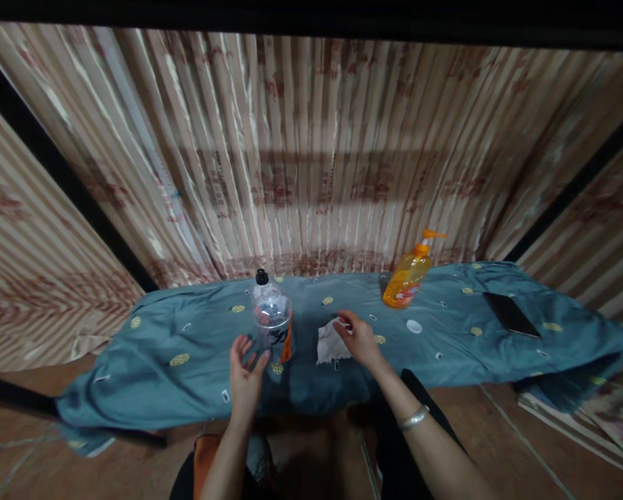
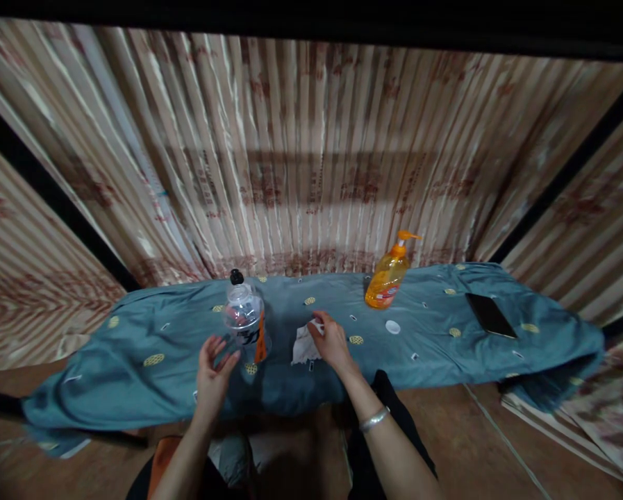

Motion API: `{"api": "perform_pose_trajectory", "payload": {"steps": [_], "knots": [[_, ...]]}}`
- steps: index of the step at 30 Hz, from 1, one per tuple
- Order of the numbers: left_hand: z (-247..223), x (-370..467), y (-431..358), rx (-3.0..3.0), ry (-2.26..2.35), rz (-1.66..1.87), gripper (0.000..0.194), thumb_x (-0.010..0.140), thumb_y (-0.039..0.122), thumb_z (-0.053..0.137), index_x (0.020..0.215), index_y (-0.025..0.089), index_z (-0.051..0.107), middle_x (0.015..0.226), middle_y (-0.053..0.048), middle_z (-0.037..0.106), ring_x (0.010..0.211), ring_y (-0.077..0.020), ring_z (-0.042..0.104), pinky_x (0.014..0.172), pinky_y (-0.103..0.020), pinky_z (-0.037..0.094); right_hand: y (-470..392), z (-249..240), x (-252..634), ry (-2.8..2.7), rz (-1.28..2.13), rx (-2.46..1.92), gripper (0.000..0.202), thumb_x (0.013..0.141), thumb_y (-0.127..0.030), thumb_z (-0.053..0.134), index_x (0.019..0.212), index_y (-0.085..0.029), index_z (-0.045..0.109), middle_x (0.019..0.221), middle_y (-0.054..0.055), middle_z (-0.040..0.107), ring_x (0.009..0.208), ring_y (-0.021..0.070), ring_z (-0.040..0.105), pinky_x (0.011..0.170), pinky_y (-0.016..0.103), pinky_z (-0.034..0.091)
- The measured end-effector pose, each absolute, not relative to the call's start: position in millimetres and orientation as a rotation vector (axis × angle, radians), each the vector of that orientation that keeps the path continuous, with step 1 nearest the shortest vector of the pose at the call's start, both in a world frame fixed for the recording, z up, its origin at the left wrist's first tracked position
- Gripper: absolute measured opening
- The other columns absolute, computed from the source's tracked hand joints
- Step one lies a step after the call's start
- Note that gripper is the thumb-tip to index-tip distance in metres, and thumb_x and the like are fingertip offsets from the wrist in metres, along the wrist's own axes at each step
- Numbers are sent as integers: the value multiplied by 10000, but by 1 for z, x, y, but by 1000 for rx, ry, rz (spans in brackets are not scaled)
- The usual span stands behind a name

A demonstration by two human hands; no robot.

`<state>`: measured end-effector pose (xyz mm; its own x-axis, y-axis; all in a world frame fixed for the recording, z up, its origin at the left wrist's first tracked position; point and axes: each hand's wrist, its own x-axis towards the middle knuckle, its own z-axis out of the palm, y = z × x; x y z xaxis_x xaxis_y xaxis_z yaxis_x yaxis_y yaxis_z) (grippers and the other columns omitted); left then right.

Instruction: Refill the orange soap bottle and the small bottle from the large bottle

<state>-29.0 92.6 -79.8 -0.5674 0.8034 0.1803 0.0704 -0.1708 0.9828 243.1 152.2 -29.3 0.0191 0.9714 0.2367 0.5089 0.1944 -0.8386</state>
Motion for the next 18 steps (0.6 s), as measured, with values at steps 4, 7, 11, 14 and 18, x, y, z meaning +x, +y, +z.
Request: {"api": "perform_pose_trajectory", "payload": {"steps": [4, 7, 11, 14, 18], "knots": [[-91, -14, 99, 971, 1572, 1779, 605, 897, 379, 734, 1445, 222, 531, 1520, -153, 513, 1349, -351, 544, 1072, -597, 489, 207, 13, 198, -1551, 892, -1143, 256, 839, -298, 773, 1085, -248, 727, 1095, 71, 795, 1017, 232, 765, 930, 379, 611], [-97, -6, 99, 942, 1588, 1750, 630, 918, 392, 708, 1489, 232, 493, 1576, -161, 457, 1388, -368, 507, 1082, -613, 475, 255, 42, 154, -1472, 1121, -1007, 426, 739, -287, 889, 1121, -204, 721, 1116, 96, 778, 1061, 225, 748, 958, 365, 597], [-98, -5, 92, 963, 1599, 1721, 824, 804, 463, 791, 1504, 264, 404, 1627, -166, 397, 1494, -360, 415, 1149, -514, 435, 295, 56, 110, -1592, 1290, -974, 548, 554, -283, 1007, 1041, -212, 766, 993, 51, 781, 1006, 224, 745, 958, 380, 585], [-95, -11, 87, 991, 1593, 1721, 722, 778, 488, 792, 1379, 230, 486, 1501, -170, 514, 1434, -337, 481, 1147, -493, 430, 302, 53, 94, -1736, 1339, -905, 440, 507, -282, 1019, 880, -221, 793, 852, 3, 769, 937, 224, 743, 929, 383, 584], [-88, -20, 76, 1063, 1534, 1662, 419, 854, 488, 741, 1111, 180, 620, 1115, -93, 674, 1061, -255, 665, 947, -485, 546, 298, 51, 88, -1775, 1356, -878, 300, 567, -307, 987, 743, -179, 781, 736, -7, 741, 782, 205, 719, 815, 351, 588]]}}
